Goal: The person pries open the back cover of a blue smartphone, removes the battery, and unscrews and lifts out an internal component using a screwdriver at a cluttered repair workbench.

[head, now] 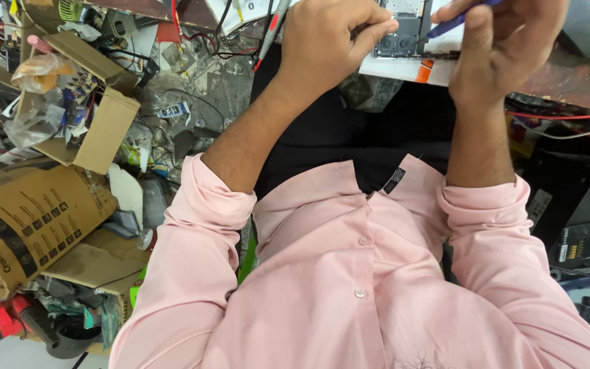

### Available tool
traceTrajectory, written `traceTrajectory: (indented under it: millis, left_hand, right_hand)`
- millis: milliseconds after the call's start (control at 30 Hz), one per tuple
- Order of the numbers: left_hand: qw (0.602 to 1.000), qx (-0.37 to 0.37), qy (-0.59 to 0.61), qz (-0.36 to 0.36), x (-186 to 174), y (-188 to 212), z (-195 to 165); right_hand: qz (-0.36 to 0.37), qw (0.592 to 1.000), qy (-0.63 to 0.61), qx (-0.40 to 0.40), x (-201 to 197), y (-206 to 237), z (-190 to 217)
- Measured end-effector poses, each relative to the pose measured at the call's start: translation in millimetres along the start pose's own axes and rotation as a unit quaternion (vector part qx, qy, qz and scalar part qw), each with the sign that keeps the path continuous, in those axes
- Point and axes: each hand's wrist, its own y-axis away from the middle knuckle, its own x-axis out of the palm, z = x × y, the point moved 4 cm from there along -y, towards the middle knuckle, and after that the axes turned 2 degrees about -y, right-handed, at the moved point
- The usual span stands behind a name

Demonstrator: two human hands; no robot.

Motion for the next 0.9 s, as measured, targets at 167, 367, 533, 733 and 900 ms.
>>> traceTrajectory:
  millis: [167,367,533,733,900]
  left_hand:
    - [1.000,-0.012,-0.002,0.004,0.5,-0.7,-0.4]
    - [1.000,-0.005,0.004,-0.001,0.4,0.2,-0.4]
    - [1.000,0.002,0.007,-0.006,-0.1,1.1,-0.2]
    - [1.000,-0.001,-0.001,-0.002,1.4,1.3,1.5]
    - [1.000,-0.002,0.003,0.002,2.2,1.5,1.4]
  right_hand:
    - [0.017,1.000,0.018,0.008,13.5,-6.0,26.6]
    - [0.019,1.000,0.003,-0.002,18.0,-11.5,31.0]
    - [0.033,0.987,0.057,-0.150,24.3,-23.2,40.2]
    - [0.021,0.991,-0.010,-0.134,23.7,-32.3,36.5]
    - [0.076,0.989,-0.102,-0.070,22.7,-24.3,33.0]
